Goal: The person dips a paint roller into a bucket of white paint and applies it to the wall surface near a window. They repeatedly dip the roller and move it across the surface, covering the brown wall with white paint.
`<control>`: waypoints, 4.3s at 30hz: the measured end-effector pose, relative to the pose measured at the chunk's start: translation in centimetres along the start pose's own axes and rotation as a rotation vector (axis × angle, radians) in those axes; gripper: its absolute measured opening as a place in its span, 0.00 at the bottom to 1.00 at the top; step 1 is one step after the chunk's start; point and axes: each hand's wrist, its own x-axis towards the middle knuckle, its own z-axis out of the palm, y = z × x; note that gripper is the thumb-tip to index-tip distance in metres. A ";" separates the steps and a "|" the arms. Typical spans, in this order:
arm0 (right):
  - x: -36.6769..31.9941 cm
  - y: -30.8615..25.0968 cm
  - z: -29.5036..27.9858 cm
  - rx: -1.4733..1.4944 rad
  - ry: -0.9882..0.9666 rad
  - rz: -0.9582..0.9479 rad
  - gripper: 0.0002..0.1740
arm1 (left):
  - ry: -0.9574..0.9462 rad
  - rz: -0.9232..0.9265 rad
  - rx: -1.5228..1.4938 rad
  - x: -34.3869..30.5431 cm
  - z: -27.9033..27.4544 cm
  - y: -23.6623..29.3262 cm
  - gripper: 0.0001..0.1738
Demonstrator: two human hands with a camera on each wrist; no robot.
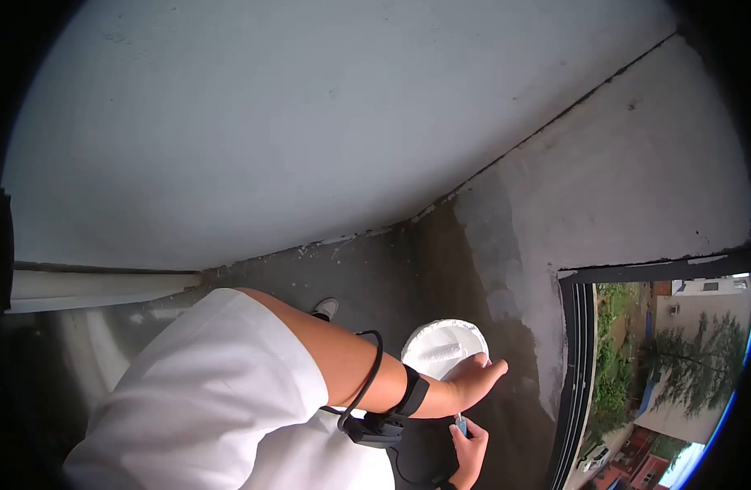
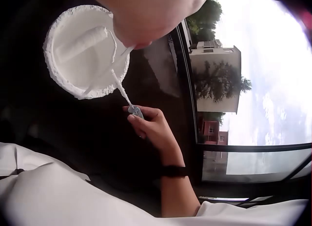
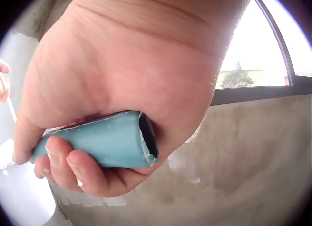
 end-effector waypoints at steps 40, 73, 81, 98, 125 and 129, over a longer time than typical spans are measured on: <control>-1.0 -4.6 3.6 -0.039 0.083 -0.105 0.16 | -0.405 0.002 -0.651 -0.3 -11.6 2.8 0.19; 21.5 5.3 6.0 0.238 0.410 -0.198 0.16 | -0.064 0.082 -0.571 8.4 -14.7 -4.9 0.15; 31.5 8.9 15.8 0.450 0.471 -0.198 0.14 | 0.029 0.047 -0.615 12.5 -19.4 -10.7 0.16; 32.6 4.9 23.7 1.181 0.498 -0.015 0.14 | 0.221 -0.049 -0.606 15.5 -26.7 -16.9 0.15; 29.5 1.3 21.3 1.286 0.418 0.151 0.15 | 0.216 -0.116 -0.617 15.6 -27.7 -17.7 0.14; 28.5 -0.2 20.4 1.311 0.418 0.122 0.15 | 0.218 -0.119 -0.595 15.5 -27.7 -17.7 0.14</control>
